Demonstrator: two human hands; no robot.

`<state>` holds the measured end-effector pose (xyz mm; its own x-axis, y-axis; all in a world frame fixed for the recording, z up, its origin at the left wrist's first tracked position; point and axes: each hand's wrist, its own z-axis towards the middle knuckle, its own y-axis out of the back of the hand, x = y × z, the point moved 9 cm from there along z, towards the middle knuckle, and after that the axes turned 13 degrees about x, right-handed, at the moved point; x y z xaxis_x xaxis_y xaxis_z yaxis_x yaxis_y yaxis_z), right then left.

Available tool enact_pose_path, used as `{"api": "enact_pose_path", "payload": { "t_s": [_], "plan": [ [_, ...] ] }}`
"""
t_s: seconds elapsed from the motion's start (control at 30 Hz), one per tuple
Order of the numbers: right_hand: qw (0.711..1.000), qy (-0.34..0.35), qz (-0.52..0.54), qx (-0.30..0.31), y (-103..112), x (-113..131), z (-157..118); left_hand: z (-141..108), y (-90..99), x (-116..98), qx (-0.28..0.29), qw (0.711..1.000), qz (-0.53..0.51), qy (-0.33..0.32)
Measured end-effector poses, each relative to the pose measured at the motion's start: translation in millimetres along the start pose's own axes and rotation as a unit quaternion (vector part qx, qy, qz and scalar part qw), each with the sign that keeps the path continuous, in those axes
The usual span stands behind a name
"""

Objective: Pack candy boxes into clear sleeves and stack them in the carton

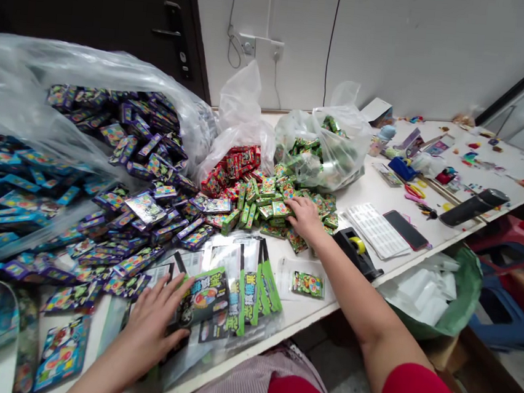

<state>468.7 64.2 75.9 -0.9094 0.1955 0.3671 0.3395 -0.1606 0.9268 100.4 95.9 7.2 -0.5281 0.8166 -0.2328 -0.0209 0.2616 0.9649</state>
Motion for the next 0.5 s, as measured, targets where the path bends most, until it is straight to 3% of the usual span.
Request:
{"api": "enact_pose_path", "payload": {
  "t_s": [0.1,0.2,0.27,0.33,0.4,0.5],
  "plan": [
    [0.999,0.025,0.041,-0.009,10.7,1.9,-2.4,-2.1,8.4,-1.0,-0.007,1.000,-0.022,-0.004],
    [0.988,0.040,0.149,0.020,9.3,15.1,-9.1,-11.5,36.9,-0.7,-0.064,0.995,-0.071,0.009],
    [0.946,0.043,0.302,0.107,-12.0,34.2,-14.4,-20.2,56.7,2.2,-0.101,0.990,-0.095,0.030],
    [0.871,0.034,0.444,0.206,-41.9,61.0,-23.0,-29.0,70.6,4.7,-0.123,0.986,-0.101,0.048],
    [0.822,0.017,0.506,0.261,-67.5,85.4,-31.8,-36.6,76.1,6.2,-0.127,0.985,-0.099,0.058],
    [0.820,-0.020,0.497,0.283,-94.5,103.4,-41.4,-45.4,69.7,7.8,-0.104,0.988,-0.090,0.069]
  ]
}}
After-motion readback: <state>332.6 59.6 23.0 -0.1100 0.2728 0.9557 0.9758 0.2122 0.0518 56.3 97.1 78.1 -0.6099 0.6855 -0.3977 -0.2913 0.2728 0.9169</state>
